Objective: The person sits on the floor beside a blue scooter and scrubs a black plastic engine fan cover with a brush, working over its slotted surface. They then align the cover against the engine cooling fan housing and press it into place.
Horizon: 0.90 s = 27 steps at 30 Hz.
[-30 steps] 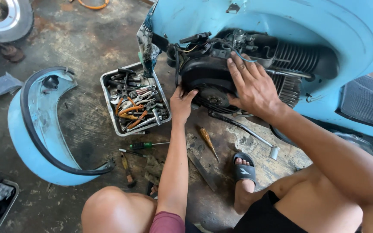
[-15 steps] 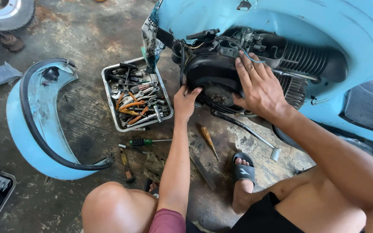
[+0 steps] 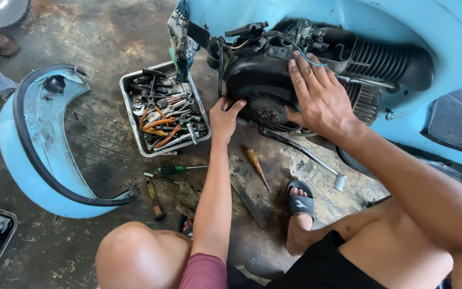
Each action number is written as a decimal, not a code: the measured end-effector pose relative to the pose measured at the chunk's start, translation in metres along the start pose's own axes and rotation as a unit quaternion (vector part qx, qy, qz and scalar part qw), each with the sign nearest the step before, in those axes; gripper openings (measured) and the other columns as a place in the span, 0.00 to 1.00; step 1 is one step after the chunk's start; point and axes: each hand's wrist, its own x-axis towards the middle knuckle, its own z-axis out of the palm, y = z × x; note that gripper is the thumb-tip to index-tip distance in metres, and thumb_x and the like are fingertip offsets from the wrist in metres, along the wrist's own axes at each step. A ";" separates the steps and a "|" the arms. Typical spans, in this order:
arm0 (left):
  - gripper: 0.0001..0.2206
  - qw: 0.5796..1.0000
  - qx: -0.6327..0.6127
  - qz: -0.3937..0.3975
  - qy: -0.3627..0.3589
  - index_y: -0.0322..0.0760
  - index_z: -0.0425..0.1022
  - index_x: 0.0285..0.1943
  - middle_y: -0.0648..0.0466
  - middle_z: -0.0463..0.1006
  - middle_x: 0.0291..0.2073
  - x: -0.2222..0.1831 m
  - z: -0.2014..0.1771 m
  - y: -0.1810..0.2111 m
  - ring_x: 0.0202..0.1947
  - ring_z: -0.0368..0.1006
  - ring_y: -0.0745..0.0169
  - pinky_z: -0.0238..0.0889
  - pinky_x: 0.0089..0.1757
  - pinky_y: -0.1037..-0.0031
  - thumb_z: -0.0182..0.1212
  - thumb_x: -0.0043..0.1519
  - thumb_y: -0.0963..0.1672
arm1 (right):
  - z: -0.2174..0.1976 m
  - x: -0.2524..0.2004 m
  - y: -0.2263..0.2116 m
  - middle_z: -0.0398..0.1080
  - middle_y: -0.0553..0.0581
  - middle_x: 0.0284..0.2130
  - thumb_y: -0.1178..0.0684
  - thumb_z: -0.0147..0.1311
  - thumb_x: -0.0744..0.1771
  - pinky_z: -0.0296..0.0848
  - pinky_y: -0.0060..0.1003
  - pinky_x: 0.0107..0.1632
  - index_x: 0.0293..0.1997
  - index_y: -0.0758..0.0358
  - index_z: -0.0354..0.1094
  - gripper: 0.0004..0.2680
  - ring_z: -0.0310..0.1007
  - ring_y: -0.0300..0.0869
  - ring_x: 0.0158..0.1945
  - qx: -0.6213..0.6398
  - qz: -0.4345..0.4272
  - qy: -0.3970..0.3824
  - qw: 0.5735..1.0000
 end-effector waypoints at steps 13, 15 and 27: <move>0.24 0.994 0.113 0.003 -0.007 0.40 0.55 0.28 0.60 0.55 0.24 0.000 -0.006 -0.013 0.27 0.50 0.69 0.50 0.31 0.73 0.60 0.63 0.56 | 0.003 -0.003 0.002 0.54 0.75 0.72 0.40 0.63 0.65 0.64 0.51 0.68 0.73 0.80 0.55 0.34 0.57 0.63 0.73 0.013 0.003 -0.012 1.000; 0.26 0.994 0.108 -0.011 0.008 0.23 0.75 0.50 0.43 0.82 0.46 -0.001 0.000 -0.008 0.42 0.73 0.61 0.64 0.45 0.73 0.60 0.61 0.54 | 0.002 -0.002 0.003 0.53 0.74 0.72 0.40 0.62 0.66 0.64 0.52 0.68 0.74 0.80 0.53 0.34 0.55 0.63 0.74 0.017 0.007 -0.018 1.000; 0.24 0.998 0.062 0.023 0.007 0.24 0.69 0.62 0.45 0.81 0.50 0.001 0.004 -0.020 0.45 0.74 0.64 0.65 0.48 0.76 0.58 0.66 0.49 | -0.009 -0.004 0.014 0.56 0.72 0.71 0.41 0.66 0.66 0.68 0.48 0.62 0.71 0.77 0.58 0.32 0.66 0.60 0.63 0.034 -0.022 -0.004 0.999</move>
